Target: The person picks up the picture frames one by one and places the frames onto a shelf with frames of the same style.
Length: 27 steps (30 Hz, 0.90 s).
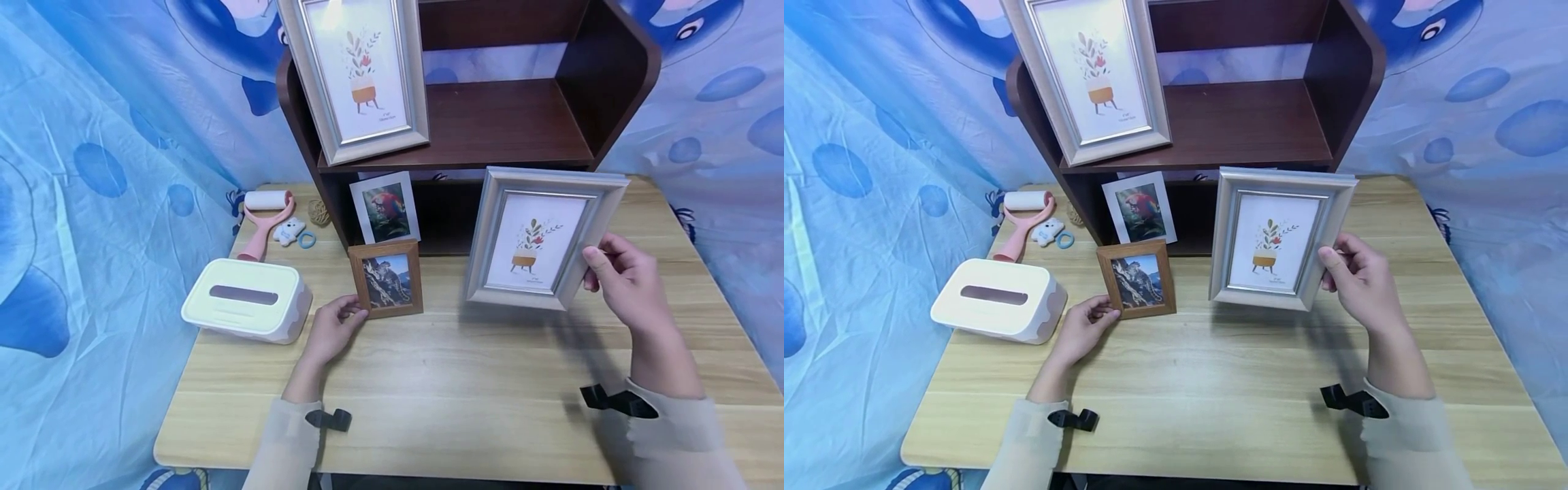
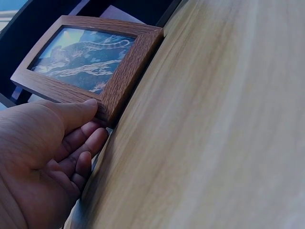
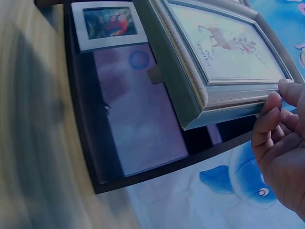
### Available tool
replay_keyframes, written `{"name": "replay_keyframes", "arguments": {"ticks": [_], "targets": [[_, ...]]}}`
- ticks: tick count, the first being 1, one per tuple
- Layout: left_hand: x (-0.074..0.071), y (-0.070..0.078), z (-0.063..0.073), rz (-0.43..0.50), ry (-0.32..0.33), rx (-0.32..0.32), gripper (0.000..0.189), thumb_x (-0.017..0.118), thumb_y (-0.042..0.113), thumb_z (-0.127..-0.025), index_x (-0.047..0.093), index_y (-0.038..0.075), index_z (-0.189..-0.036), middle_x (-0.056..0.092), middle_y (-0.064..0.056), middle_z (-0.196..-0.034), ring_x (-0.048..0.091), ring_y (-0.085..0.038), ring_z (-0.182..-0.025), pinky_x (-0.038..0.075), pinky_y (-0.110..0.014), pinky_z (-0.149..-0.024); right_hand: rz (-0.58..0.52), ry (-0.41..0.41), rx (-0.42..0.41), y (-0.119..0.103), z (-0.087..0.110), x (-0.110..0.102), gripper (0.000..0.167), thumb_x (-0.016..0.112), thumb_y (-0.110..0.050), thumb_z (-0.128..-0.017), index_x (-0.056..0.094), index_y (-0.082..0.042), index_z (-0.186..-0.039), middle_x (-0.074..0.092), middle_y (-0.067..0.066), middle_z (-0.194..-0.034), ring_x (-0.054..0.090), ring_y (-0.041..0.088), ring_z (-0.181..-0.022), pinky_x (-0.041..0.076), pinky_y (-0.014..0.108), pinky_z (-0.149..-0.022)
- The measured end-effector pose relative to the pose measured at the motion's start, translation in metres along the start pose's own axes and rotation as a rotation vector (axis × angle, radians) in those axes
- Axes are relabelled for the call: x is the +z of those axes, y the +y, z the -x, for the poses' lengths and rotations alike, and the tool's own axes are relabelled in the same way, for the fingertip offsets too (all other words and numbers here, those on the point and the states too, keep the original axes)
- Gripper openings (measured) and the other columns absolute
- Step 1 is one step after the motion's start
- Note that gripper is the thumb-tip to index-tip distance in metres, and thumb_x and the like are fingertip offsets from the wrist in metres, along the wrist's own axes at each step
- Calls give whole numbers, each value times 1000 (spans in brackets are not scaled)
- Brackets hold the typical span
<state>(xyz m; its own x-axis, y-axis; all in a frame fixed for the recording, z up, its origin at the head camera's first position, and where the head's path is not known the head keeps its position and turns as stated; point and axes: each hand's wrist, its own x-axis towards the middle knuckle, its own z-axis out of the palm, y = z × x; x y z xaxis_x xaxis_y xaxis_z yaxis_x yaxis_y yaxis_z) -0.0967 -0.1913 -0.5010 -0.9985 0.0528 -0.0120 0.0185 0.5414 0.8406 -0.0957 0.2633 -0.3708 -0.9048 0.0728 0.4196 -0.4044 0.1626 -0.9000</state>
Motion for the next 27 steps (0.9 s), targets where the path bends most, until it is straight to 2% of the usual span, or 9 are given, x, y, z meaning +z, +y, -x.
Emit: {"name": "replay_keyframes", "arguments": {"ticks": [5, 11, 22, 27], "targets": [[0, 0, 0, -1, 1, 1, 34, 74, 15, -93, 68, 0, -122, 74, -10, -103, 69, -23, -95, 56, -41, -90, -138, 6, -32, -10, -7, -3, 17, 56, 9, -98, 70, 0, -96, 60, 4, -64, 52, 8, -47, 42, 16, -44], [1, -1, 0, 3, 2, 6, 33, 74, 16, -93, 69, 0, -121, 74, -9, -102, 69, -22, -94, 57, -40, -89, -224, 17, -40, -20, -13, -6, 17, 55, 10, -98, 70, 2, -97, 61, 5, -66, 51, 10, -48, 40, 18, -43], [1, -1, 1, 20, 2, 13, 30, 73, 14, -94, 69, 0, -121, 73, -8, -101, 69, -21, -93, 58, -38, -86, -294, 14, -146, -35, -29, -10, 11, 57, 13, -95, 68, 13, -99, 64, 9, -68, 50, 11, -47, 38, 19, -43], [1, -1, 1, 21, 0, 4, 30, 73, 15, -94, 69, 1, -121, 73, -8, -102, 69, -21, -94, 57, -38, -87, -327, 8, -166, -45, -38, -9, 11, 56, 13, -96, 67, 15, -98, 65, 10, -69, 49, 13, -48, 37, 19, -43]]}}
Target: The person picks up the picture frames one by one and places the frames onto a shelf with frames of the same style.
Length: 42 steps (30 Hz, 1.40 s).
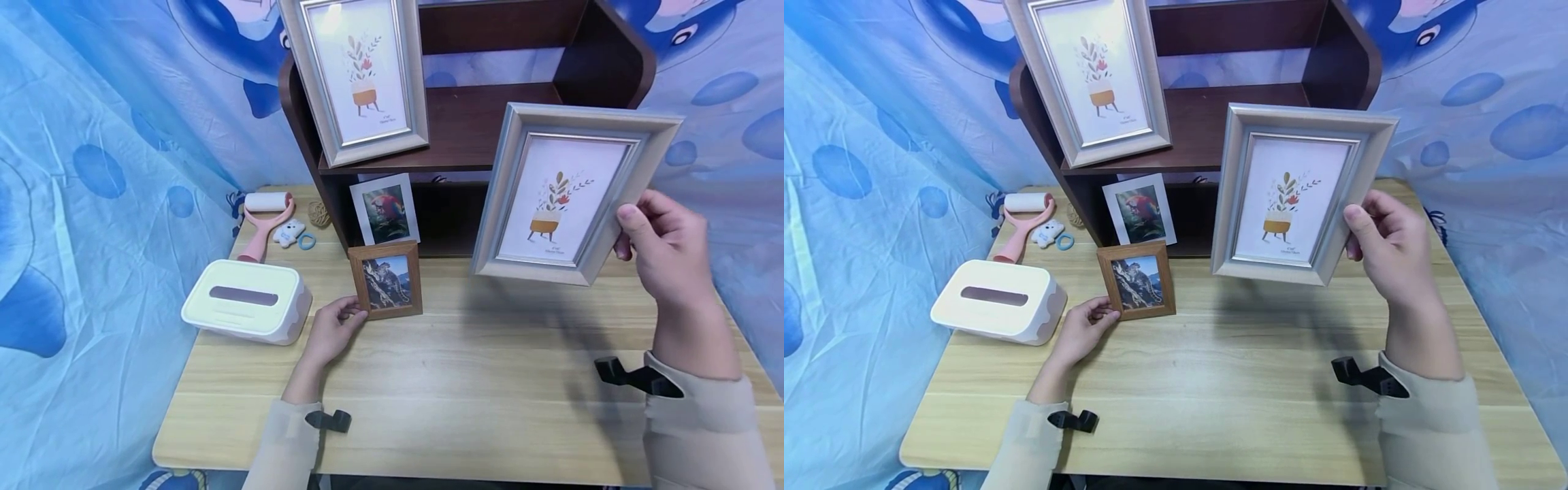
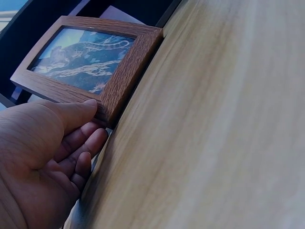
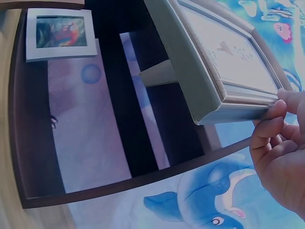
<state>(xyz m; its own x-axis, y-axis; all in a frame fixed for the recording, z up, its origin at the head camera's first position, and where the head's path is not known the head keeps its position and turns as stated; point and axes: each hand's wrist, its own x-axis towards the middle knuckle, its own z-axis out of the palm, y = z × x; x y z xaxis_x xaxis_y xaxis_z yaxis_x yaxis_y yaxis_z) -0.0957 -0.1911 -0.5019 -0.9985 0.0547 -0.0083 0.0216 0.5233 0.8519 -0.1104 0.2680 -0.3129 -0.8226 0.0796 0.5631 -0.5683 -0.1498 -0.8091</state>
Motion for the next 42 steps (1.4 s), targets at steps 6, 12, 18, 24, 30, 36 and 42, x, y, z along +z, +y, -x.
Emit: {"name": "replay_keyframes", "arguments": {"ticks": [6, 12, 18, 24, 30, 36, 42], "targets": [[0, 3, -1, 4, -3, 1, 30, 73, 14, -94, 70, 1, -120, 73, -8, -101, 69, -21, -94, 57, -39, -87, 0, 6, -12, -9, -10, 4, 11, 56, 12, -96, 67, 15, -94, 63, 10, -67, 48, 13, -46, 37, 19, -42], [-2, 5, -2, 3, -16, -2, 31, 73, 15, -94, 69, 1, -121, 73, -9, -102, 69, -22, -95, 57, -40, -89, 14, 16, -38, -18, -22, 7, 12, 57, 9, -97, 66, 17, -97, 63, 11, -67, 46, 13, -45, 37, 18, -43], [-4, 5, 1, -15, -18, -17, 32, 73, 16, -94, 69, 1, -122, 73, -8, -102, 68, -22, -95, 56, -42, -91, -18, 29, -23, -28, -36, 10, 13, 57, 8, -97, 64, 19, -96, 62, 11, -66, 44, 14, -44, 37, 18, -44], [-4, 5, 4, -12, -26, -28, 32, 73, 15, -94, 68, 1, -123, 73, -8, -102, 68, -22, -95, 55, -42, -91, -60, 35, -7, -38, -50, 12, 12, 57, 8, -97, 63, 19, -97, 56, 11, -62, 44, 15, -44, 38, 18, -42], [-3, 5, 3, -9, -16, -20, 33, 73, 15, -94, 68, 1, -123, 73, -8, -102, 68, -22, -95, 55, -42, -91, -66, 38, -18, -45, -64, 13, 18, 58, 7, -97, 64, 20, -108, 61, 14, -67, 43, 17, -45, 38, 19, -41], [-2, 5, 4, -8, -16, -26, 33, 73, 15, -94, 68, 0, -122, 73, -7, -101, 68, -21, -94, 56, -42, -90, 18, 59, -12, -48, -77, 18, 18, 62, 2, -98, 67, 15, -108, 61, 12, -68, 44, 16, -47, 39, 18, -44], [-2, 3, 4, -15, -13, -9, 34, 73, 14, -94, 67, -1, -124, 73, -7, -102, 68, -21, -95, 56, -42, -90, 10, 73, 24, -50, -90, 23, 24, 67, -4, -96, 67, 17, -108, 64, 14, -73, 43, 18, -49, 40, 19, -45]]}}
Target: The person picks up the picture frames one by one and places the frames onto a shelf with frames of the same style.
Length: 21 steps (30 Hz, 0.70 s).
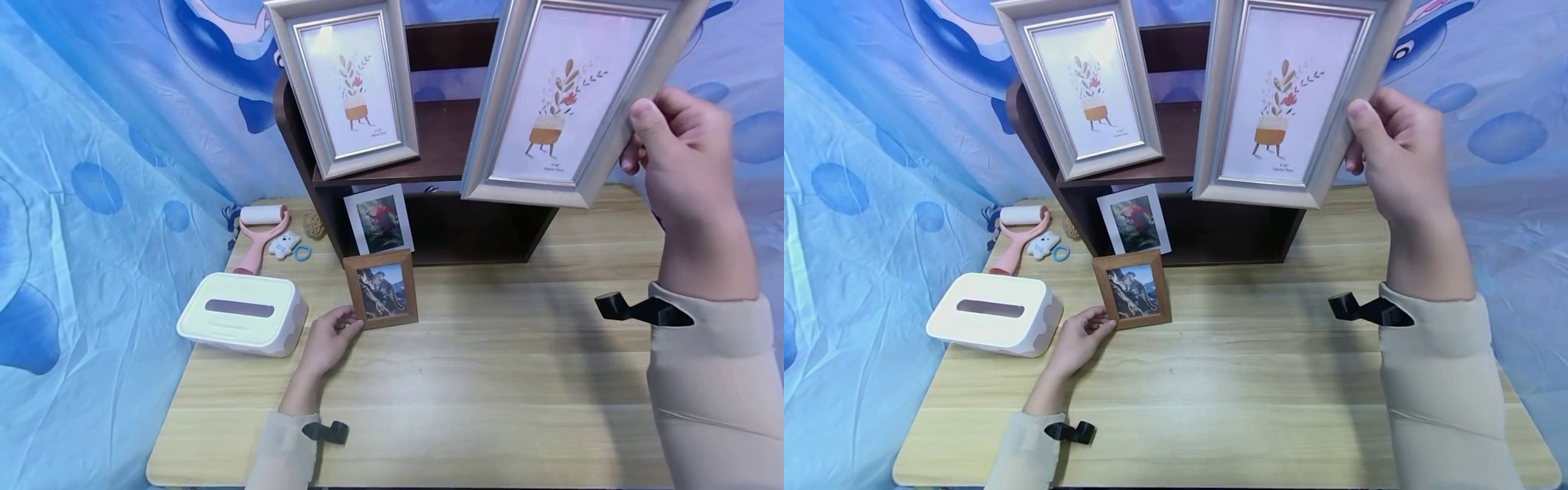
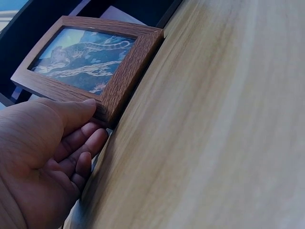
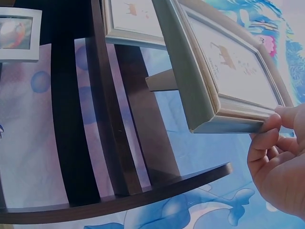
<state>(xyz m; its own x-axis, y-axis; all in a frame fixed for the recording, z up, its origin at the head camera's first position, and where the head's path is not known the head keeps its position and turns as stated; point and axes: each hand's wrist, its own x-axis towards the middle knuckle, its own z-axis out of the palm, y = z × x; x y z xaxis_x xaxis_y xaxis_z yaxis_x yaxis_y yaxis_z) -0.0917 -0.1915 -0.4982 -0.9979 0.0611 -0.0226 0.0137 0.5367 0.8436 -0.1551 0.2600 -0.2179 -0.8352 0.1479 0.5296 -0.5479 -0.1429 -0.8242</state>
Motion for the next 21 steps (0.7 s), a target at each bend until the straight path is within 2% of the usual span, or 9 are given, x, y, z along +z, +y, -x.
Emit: {"name": "replay_keyframes", "arguments": {"ticks": [6, 13, 16, 21], "targets": [[0, 1, 0, 2, 1, -13, 33, 72, 16, -95, 68, 0, -123, 73, -8, -103, 68, -22, -95, 56, -42, -90, 75, -3, 7, -1, -11, 5, 25, 66, -10, -97, 70, 12, -110, 64, 14, -75, 46, 19, -51, 42, 18, -46], [-1, 2, -1, 8, 3, -20, 33, 72, 18, -95, 68, 1, -124, 73, -8, -104, 68, -22, -95, 56, -42, -90, 97, 7, 103, 2, -29, 11, 22, 65, -13, -98, 71, 6, -107, 60, 14, -79, 47, 19, -55, 45, 18, -49], [0, 2, 0, 5, 3, -19, 34, 72, 18, -95, 68, 2, -124, 73, -8, -104, 68, -22, -95, 55, -43, -91, 138, 10, 147, 3, -35, 14, 23, 64, -16, -98, 71, 3, -109, 60, 13, -83, 48, 18, -57, 46, 18, -50], [2, -1, 0, -5, 14, -8, 33, 72, 19, -95, 69, 2, -123, 73, -7, -103, 68, -22, -95, 56, -43, -91, 219, 16, 197, 5, -43, 18, 32, 62, -22, -98, 69, 0, -120, 63, 11, -93, 50, 17, -60, 48, 17, -53]]}}
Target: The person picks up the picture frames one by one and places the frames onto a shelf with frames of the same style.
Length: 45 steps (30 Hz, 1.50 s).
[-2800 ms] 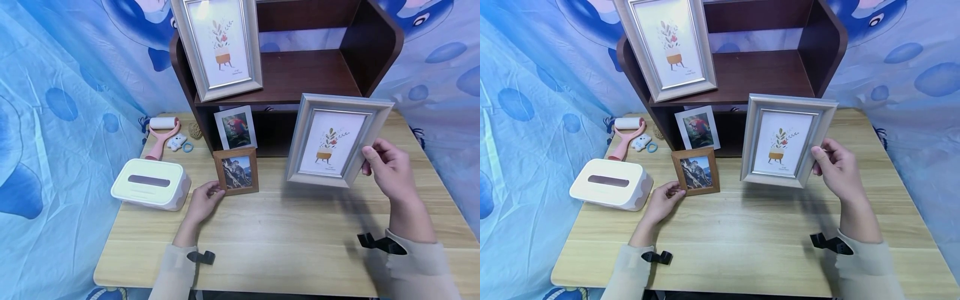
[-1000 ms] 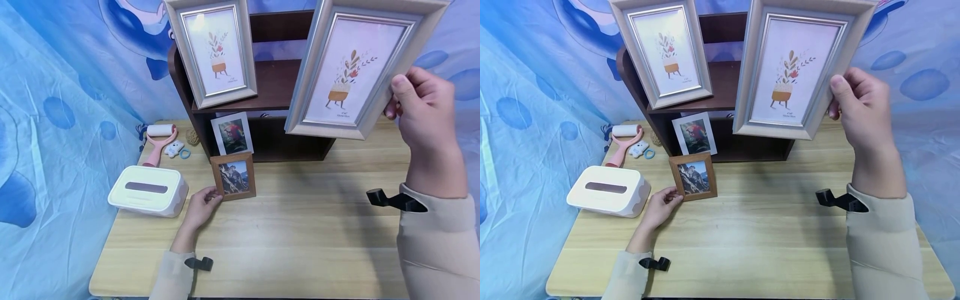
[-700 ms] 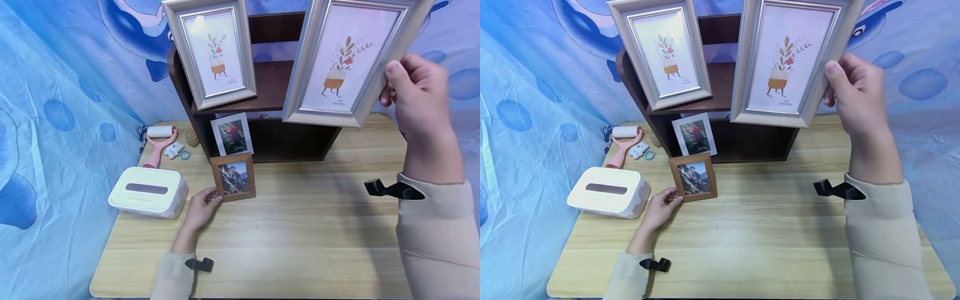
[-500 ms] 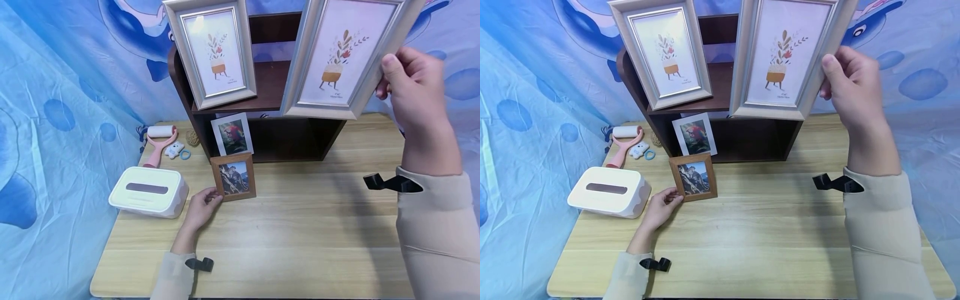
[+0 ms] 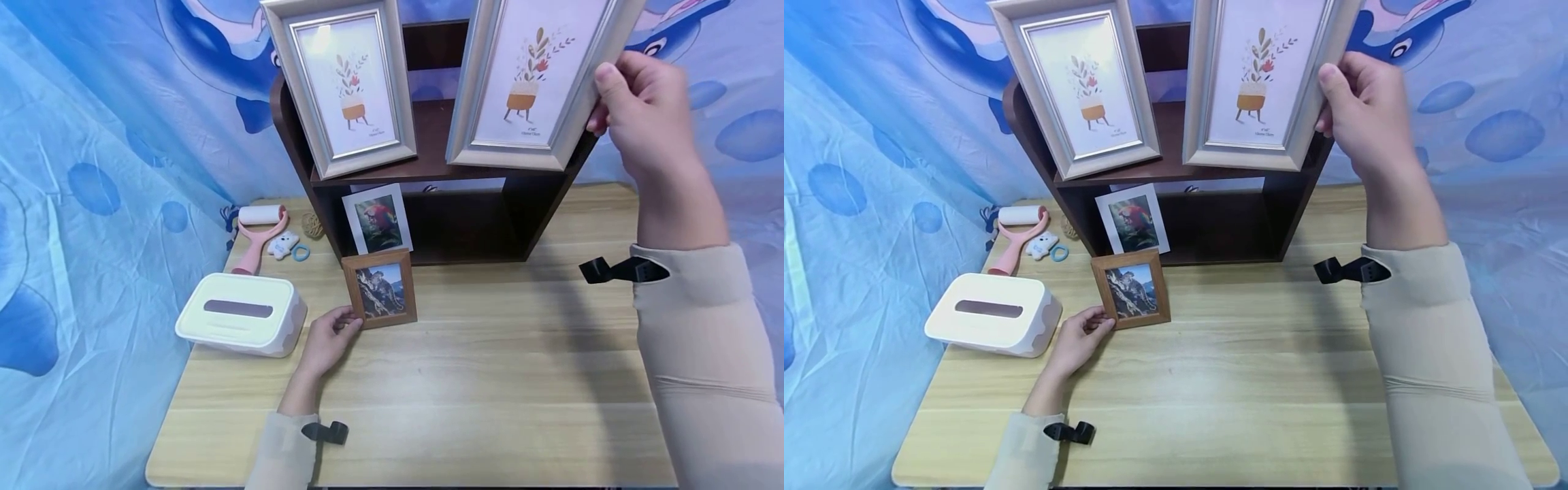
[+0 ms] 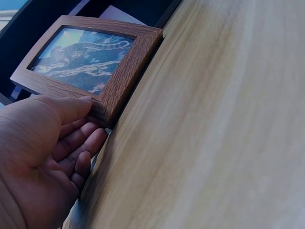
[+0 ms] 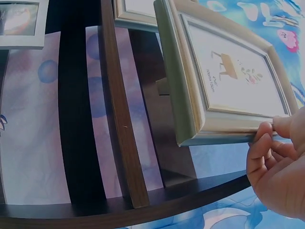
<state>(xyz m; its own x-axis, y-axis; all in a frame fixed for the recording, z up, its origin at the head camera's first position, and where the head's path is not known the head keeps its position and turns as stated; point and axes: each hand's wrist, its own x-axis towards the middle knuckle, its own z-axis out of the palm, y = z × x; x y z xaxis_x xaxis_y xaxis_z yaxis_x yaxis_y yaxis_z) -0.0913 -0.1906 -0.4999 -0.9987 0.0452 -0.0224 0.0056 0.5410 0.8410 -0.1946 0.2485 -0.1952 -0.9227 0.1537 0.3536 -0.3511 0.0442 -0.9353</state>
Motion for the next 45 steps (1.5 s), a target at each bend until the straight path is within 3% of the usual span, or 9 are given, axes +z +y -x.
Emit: {"name": "replay_keyframes", "arguments": {"ticks": [8, 15, 22, 30, 34, 41, 45], "targets": [[-1, 15, 32, -11, 43, -37, 33, 72, 19, -95, 68, 2, -124, 74, -8, -105, 68, -23, -95, 55, -44, -91, 154, -30, 56, -6, -3, -1, 44, 58, -31, -97, 64, -5, -133, 64, 5, -100, 53, 14, -62, 50, 14, -57], [0, 30, 60, -39, 88, -69, 33, 69, 18, -97, 67, 0, -124, 73, -11, -109, 68, -25, -99, 55, -45, -92, 143, -14, 93, -7, -4, 1, 37, 58, -28, -100, 67, -3, -125, 63, 4, -89, 54, 13, -56, 49, 15, -52], [1, 28, 60, -45, 93, -62, 33, 67, 18, -98, 67, -1, -125, 73, -13, -112, 68, -27, -101, 55, -45, -93, 221, 29, 85, -2, -4, 11, 38, 57, -29, -101, 67, -4, -128, 64, 0, -90, 53, 12, -56, 49, 14, -52], [0, 28, 60, -31, 89, -76, 32, 67, 19, -98, 67, 0, -124, 73, -12, -110, 68, -27, -100, 55, -44, -93, 234, 67, 53, 3, -6, 20, 33, 58, -20, -103, 66, 3, -126, 65, -5, -85, 51, 9, -48, 47, 14, -46], [0, 29, 60, -32, 87, -71, 32, 68, 19, -98, 67, 0, -124, 73, -12, -111, 69, -27, -100, 56, -43, -93, 258, 97, 54, 7, -5, 22, 34, 58, -23, -103, 67, -1, -127, 66, -2, -93, 51, 8, -51, 47, 13, -48], [-1, 28, 60, -30, 84, -71, 33, 68, 18, -98, 67, -1, -125, 73, -13, -111, 69, -27, -100, 56, -44, -92, 408, 131, -30, 18, -3, 28, 34, 56, -25, -104, 68, -3, -127, 69, 4, -100, 53, 2, -55, 48, 10, -53], [0, 28, 60, -43, 80, -74, 34, 68, 18, -98, 66, -1, -126, 73, -13, -112, 68, -26, -100, 56, -44, -93, 438, 168, -53, 21, -2, 29, 33, 56, -26, -104, 69, -6, -127, 72, 8, -108, 56, 0, -60, 48, 10, -56]]}}
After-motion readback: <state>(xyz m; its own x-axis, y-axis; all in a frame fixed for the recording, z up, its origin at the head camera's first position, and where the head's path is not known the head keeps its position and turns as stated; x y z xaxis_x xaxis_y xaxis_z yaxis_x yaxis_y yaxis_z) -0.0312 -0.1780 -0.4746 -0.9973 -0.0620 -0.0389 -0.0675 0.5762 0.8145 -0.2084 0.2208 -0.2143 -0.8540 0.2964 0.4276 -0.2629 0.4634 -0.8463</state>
